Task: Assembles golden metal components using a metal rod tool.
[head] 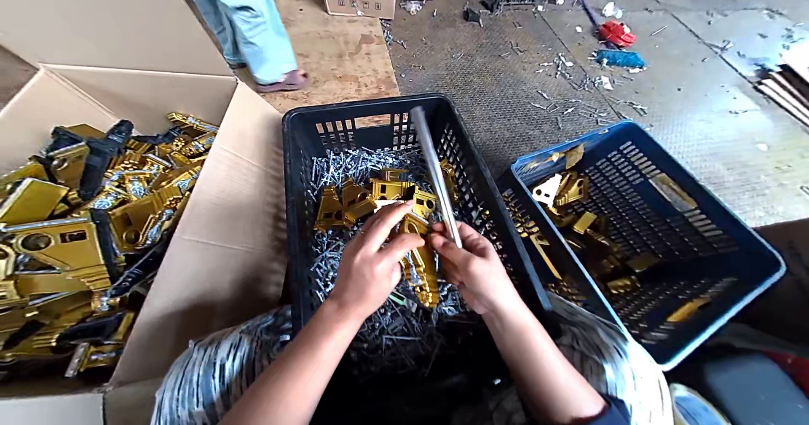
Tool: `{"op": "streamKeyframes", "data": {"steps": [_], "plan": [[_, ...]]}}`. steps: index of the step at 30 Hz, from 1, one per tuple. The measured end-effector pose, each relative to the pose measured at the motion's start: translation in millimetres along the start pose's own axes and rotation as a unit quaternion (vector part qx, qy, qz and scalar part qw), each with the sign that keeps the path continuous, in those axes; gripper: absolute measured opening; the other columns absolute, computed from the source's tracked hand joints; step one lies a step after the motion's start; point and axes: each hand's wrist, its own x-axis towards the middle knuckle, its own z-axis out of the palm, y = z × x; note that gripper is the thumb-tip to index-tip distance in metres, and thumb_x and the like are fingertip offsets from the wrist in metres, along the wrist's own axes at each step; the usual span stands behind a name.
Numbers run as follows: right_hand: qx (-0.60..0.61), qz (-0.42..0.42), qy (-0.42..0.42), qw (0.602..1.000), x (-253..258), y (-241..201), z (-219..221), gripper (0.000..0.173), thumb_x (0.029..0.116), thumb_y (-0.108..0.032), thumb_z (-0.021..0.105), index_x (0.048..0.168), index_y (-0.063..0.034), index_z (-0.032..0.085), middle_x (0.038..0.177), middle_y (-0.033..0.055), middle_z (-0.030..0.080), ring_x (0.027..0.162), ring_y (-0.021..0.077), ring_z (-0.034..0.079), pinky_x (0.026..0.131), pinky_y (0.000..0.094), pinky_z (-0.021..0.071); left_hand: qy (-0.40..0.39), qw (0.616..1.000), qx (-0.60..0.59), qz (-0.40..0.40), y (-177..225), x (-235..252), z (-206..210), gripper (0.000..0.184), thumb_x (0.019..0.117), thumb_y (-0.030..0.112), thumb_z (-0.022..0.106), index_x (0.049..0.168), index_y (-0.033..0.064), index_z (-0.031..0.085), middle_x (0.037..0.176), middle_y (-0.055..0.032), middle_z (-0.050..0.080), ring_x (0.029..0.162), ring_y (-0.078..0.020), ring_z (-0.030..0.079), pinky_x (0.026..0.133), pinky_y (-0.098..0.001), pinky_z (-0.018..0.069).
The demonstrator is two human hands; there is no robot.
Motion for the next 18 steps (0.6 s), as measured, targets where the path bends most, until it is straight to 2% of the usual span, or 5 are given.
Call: {"op": "streamKeyframes", "data": {"steps": [4,8,10,14,18], "plan": [[-0.214,-0.008,0.062,0.975,13.4,5.4,-21.3,0.019,0.1096,-0.018,0.045,0.115,-0.0047,0.059,0.080,0.0015,0.062,0.047,0.0060,0.044,0.044,0.0213,0.0403,0.004,1.000,0.015,-0.026,-11.1,5.5,-10.6,0.025,0.0827,-0.008,0.062,0.095,0.0097,0.074,0.142,-0.0167,0.057,0.124,-0.0266,0.061,0.100,-0.0394,0.0542],[-0.604,0.152,-0.036,0.781,21.4,11.8,-26.3,0.035,0.1071,-0.027,0.048,0.131,-0.0029,0.056,0.106,0.0234,0.068,0.103,0.0401,0.068,0.088,0.0600,0.0531,-0.033,0.993,0.060,-0.095,-27.8,14.0,-30.0,0.029,0.0783,-0.009,0.067,0.099,0.0099,0.074,0.145,-0.0134,0.055,0.127,-0.0266,0.060,0.100,-0.0439,0.0546],[-0.620,0.174,-0.141,0.752,20.9,23.8,-26.4,0.036,0.1076,-0.029,0.048,0.133,-0.0038,0.055,0.111,0.0245,0.067,0.106,0.0422,0.066,0.091,0.0625,0.0510,-0.052,0.975,0.106,-0.186,-42.7,25.7,-55.4,0.030,0.0812,-0.004,0.073,0.107,0.0104,0.074,0.147,-0.0123,0.054,0.131,-0.0295,0.056,0.105,-0.0513,0.0495],[-0.564,0.154,-0.285,0.760,24.6,50.6,-31.7,0.049,0.1078,-0.044,0.048,0.123,-0.0013,0.064,0.107,0.0213,0.067,0.103,0.0359,0.065,0.093,0.0590,0.0488,0.183,0.929,0.094,-0.308,-100.5,28.7,-136.1,0.048,0.0844,0.016,0.079,0.124,-0.0051,0.062,0.137,-0.0219,0.059,0.129,-0.0238,0.057,0.108,-0.0391,0.0479],[-0.694,0.123,-0.123,0.699,64.2,53.1,-16.0,0.042,0.1020,-0.021,0.054,0.144,-0.0211,0.058,0.136,0.0194,0.063,0.122,0.0424,0.062,0.096,0.0650,0.0509,0.397,0.784,-0.125,-0.461,-126.1,9.1,-191.3,0.070,0.0932,0.026,0.073,0.152,0.0108,0.039,0.141,-0.0069,0.052,0.120,-0.0168,0.060,0.097,-0.0357,0.0552]]}}
